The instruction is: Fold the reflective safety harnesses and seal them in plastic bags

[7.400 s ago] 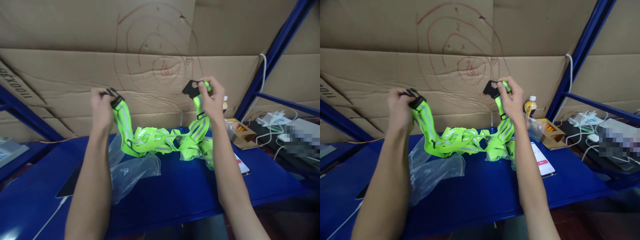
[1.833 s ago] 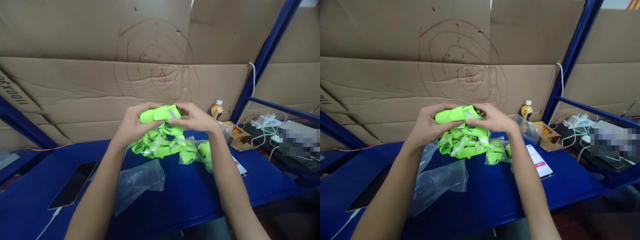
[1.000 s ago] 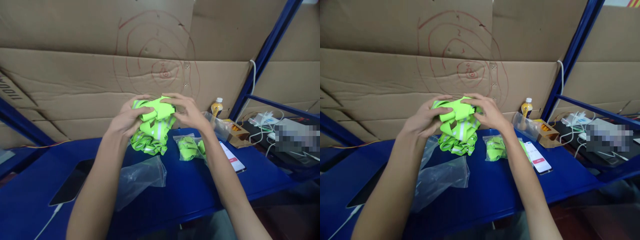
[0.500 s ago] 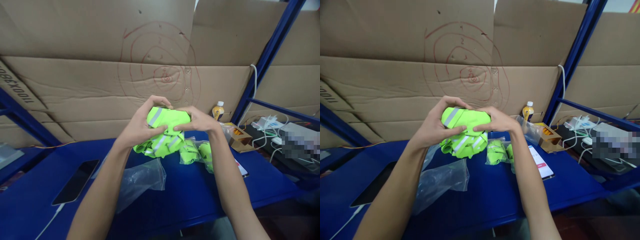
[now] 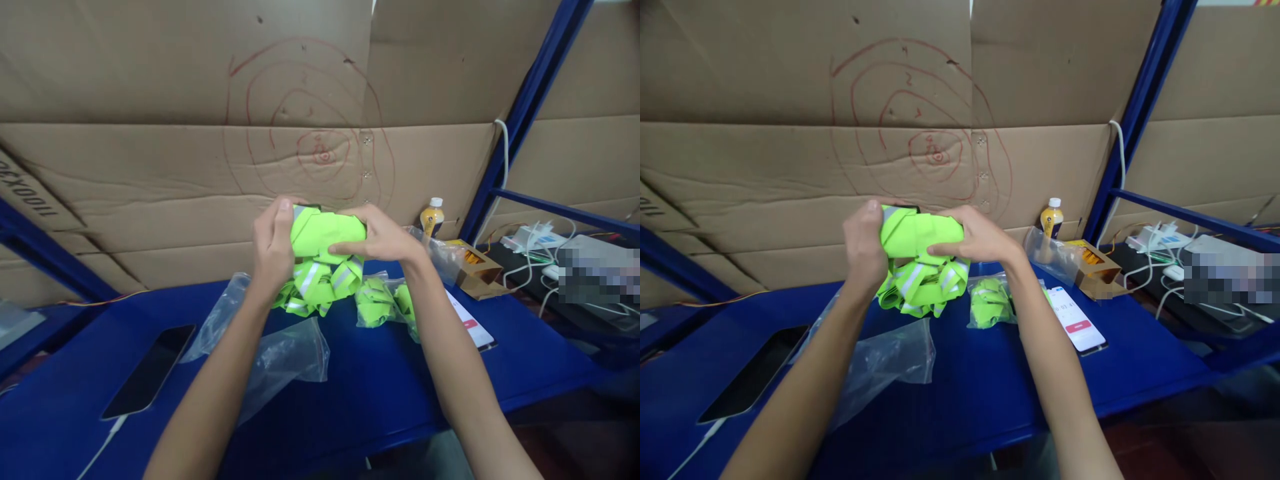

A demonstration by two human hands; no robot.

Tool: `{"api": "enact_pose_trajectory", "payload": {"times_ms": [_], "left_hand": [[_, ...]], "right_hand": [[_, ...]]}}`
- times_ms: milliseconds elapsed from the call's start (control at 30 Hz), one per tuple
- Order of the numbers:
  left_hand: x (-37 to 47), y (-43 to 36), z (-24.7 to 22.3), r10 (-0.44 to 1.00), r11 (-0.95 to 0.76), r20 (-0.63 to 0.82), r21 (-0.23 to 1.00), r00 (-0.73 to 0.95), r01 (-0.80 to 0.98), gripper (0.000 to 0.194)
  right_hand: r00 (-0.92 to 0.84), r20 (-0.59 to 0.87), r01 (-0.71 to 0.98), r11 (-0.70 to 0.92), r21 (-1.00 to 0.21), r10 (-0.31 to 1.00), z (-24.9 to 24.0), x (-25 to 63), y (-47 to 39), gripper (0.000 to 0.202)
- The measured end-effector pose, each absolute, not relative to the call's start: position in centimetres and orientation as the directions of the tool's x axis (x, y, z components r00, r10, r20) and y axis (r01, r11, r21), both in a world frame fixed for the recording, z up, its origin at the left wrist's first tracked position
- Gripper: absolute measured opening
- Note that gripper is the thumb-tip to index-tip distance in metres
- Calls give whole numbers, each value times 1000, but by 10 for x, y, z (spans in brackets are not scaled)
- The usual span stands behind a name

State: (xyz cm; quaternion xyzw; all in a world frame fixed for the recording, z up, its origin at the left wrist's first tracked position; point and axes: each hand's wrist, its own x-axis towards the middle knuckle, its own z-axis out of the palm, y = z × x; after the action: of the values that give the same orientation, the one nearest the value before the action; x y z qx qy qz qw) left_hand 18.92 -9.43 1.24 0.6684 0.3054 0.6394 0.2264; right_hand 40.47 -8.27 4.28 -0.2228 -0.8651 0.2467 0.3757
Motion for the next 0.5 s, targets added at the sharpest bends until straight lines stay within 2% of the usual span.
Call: {"api": "enact_pose_trajectory", "payload": {"times_ms": [100, 267, 433, 500], "left_hand": [[196, -95, 13, 587, -764, 802, 594, -113, 252, 47], [201, -105, 11, 526, -772, 849, 504, -58, 387, 50], [206, -107, 6, 397, -801, 911, 405, -116, 440, 47], [207, -107, 8, 413, -814, 903, 424, -119, 396, 51]], "right_hand": [[-536, 576, 227, 762, -606, 617, 40, 406, -78, 28], [-445, 625, 230, 756, -612, 641, 38, 405, -76, 28], [-480, 601, 155, 736, -659, 639, 39, 396, -83, 37], [-458, 627, 122, 743, -658, 630, 39, 392, -84, 36]]}}
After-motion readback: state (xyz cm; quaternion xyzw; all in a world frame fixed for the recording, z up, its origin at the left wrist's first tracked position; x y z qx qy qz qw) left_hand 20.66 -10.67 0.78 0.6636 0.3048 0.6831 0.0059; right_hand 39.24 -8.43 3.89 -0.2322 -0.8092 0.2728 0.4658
